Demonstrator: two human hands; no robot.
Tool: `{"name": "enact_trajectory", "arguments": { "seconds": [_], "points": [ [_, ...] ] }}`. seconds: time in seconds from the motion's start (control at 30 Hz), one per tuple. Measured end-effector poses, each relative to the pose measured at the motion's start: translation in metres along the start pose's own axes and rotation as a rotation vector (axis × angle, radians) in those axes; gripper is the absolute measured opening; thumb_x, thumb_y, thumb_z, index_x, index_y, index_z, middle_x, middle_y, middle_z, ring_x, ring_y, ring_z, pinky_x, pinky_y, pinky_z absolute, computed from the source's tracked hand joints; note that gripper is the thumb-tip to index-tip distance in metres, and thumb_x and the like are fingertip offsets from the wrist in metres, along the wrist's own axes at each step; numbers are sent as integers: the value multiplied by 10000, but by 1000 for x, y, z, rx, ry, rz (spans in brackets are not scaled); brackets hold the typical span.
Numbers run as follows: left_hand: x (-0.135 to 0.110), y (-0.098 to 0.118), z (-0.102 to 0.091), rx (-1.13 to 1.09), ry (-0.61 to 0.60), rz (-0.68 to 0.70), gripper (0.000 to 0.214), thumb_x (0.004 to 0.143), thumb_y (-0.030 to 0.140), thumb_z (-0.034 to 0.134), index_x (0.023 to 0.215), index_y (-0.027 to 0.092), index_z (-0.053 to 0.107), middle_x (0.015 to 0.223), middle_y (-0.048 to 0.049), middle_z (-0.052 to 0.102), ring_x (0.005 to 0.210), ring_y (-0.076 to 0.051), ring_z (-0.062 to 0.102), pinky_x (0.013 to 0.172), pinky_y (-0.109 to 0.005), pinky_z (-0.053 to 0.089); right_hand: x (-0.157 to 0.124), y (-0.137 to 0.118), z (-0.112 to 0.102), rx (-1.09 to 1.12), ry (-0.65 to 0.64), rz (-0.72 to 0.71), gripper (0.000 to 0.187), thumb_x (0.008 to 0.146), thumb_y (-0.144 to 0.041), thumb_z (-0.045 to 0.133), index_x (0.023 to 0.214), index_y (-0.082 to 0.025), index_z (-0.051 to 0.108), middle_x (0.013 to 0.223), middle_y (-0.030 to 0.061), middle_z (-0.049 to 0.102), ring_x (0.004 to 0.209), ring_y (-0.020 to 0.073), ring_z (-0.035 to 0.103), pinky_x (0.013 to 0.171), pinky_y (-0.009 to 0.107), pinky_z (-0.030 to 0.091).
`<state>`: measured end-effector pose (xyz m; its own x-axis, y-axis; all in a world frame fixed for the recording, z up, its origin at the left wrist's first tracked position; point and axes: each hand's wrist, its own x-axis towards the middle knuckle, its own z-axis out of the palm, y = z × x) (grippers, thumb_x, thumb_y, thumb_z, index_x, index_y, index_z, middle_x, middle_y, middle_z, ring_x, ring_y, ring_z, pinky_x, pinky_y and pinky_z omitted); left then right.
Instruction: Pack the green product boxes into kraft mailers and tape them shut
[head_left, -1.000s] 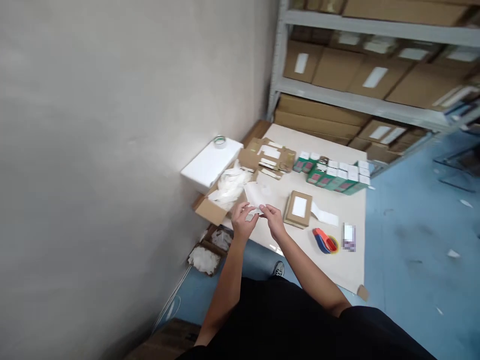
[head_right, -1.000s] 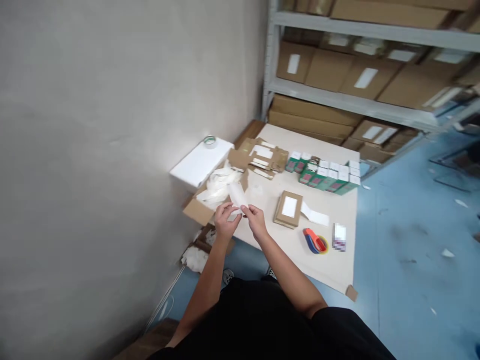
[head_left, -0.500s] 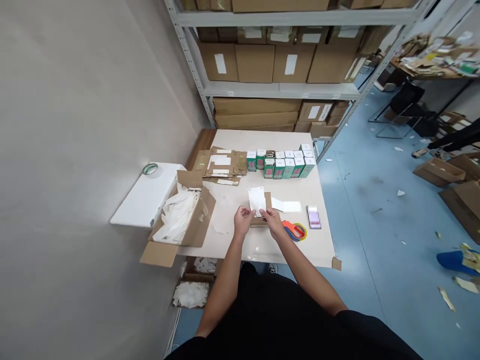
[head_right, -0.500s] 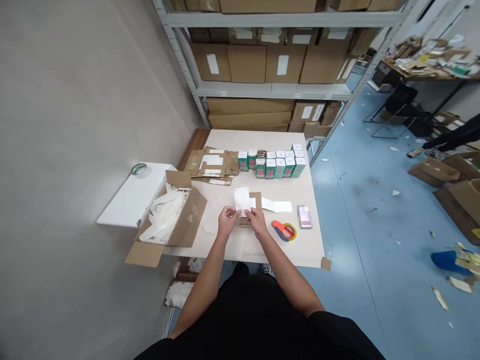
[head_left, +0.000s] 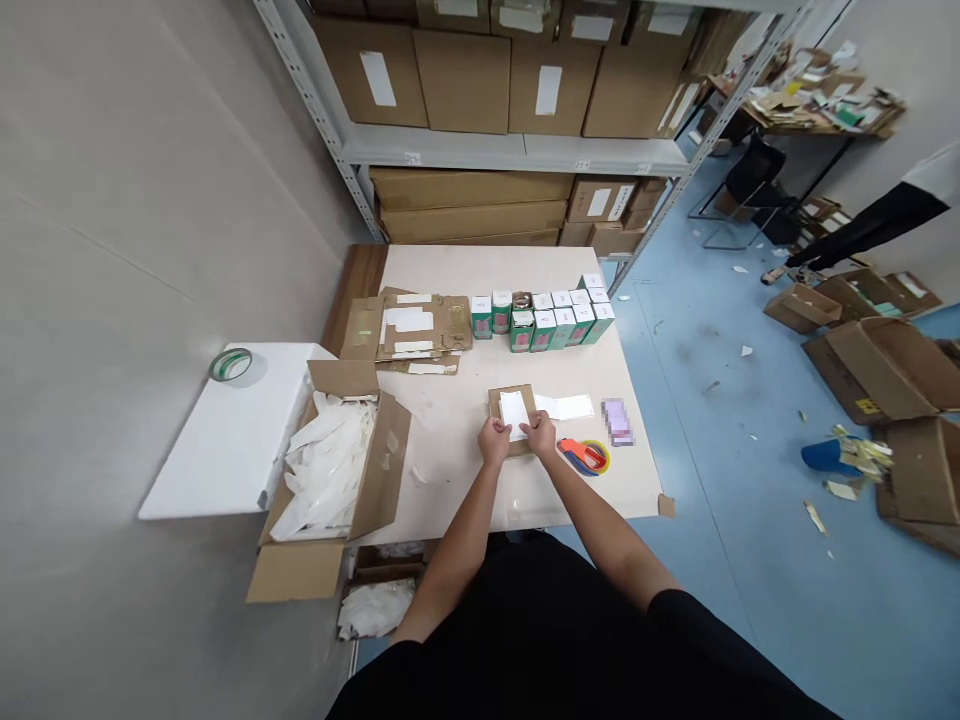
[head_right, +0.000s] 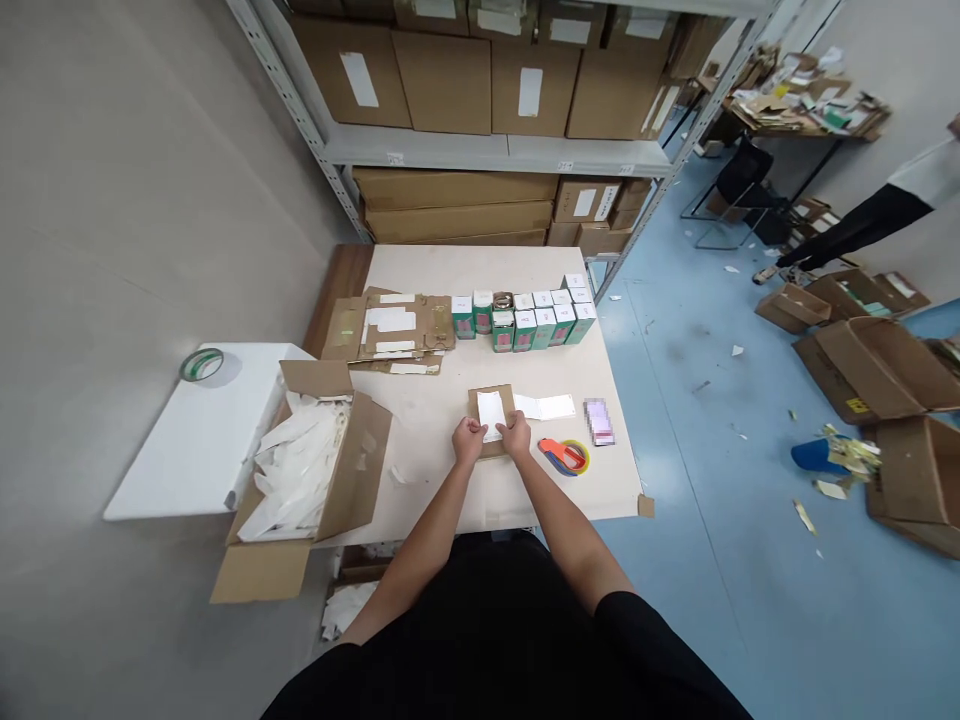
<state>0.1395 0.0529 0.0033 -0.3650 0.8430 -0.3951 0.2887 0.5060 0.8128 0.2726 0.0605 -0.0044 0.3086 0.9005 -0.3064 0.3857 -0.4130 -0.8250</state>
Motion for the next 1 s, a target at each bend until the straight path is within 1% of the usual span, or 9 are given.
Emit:
{"name": "enact_trajectory", "arguments": {
  "seconds": [0.17, 0.37, 0.5, 0.63, 0.7, 0.77, 0.83, 0.93, 1.0],
  "points": [
    [14, -8, 12, 173, -48, -92, 142, 817, 209, 718, 842, 234, 580, 885, 9, 727, 817, -166, 675, 757, -253, 446, 4, 16, 13, -175, 6, 51, 260, 772, -306, 677, 810, -266, 424, 719, -61, 539, 684, 175, 550, 670, 265, 398],
    [15, -16, 20, 348, -72, -97, 95, 838, 231, 701, 897, 238, 627, 934, -32, 745, 900, -219, 693, 773, -288, 454, 7, 22, 22, -393, -57, 120, 241, 859, -279, 682, 827, -259, 444, 770, -30, 615, 735, 184, 595, 646, 261, 361],
    [21, -14, 18, 440, -100, -65, 165, 841, 281, 719, 986, 236, 654, 946, -63, 743, 935, -255, 702, 813, -327, 476, 10, 22, 21, -498, -83, 169, 239, 895, -361, 705, 872, -253, 492, 841, 16, 675, 812, 213, 646, 670, 279, 385],
    [33, -8, 7, 604, -179, -23, 361, 820, 383, 773, 1112, 199, 669, 1019, -130, 745, 1027, -316, 692, 881, -398, 504, 14, 20, 11, -560, -111, 209, 359, 858, -495, 750, 972, -235, 532, 968, 92, 720, 930, 274, 683, 735, 322, 439],
    [34, -9, 1, 646, -227, 95, 356, 871, 333, 720, 1199, 207, 666, 1133, -142, 735, 1142, -312, 657, 965, -412, 500, 13, 21, 6, -568, -103, 229, 446, 831, -541, 763, 1049, -222, 540, 1018, 123, 725, 974, 301, 688, 770, 347, 460],
    [30, -13, -1, 649, -300, 302, 406, 917, 236, 634, 1322, 236, 638, 1367, -135, 657, 1338, -296, 547, 1094, -417, 447, 10, 25, 3, -557, -74, 237, 493, 827, -560, 755, 1107, -212, 547, 1073, 142, 720, 1008, 314, 687, 797, 364, 473],
    [23, -21, -1, 656, -404, 449, 547, 932, 208, 585, 1476, 257, 540, 1610, -103, 453, 1519, -300, 341, 1188, -447, 371, 4, 32, 2, -543, -29, 222, 488, 838, -552, 740, 1133, -204, 566, 1145, 160, 702, 1054, 321, 676, 817, 368, 480],
    [18, -35, 1, 673, -524, 426, 701, 972, 308, 533, 1633, 247, 308, 1738, -70, 178, 1609, -314, 77, 1212, -517, 334, -6, 45, 0, -512, 7, 206, 454, 851, -531, 722, 1129, -191, 608, 1192, 176, 679, 1103, 322, 656, 828, 357, 482],
    [19, -43, -1, 651, -550, 378, 714, 1008, 400, 466, 1661, 238, 227, 1747, -63, 119, 1615, -299, 14, 1219, -522, 322, -14, 52, 0, -470, -15, 195, 391, 873, -495, 692, 1102, -183, 635, 1157, 168, 688, 1075, 308, 659, 820, 345, 483]
  ]
}}
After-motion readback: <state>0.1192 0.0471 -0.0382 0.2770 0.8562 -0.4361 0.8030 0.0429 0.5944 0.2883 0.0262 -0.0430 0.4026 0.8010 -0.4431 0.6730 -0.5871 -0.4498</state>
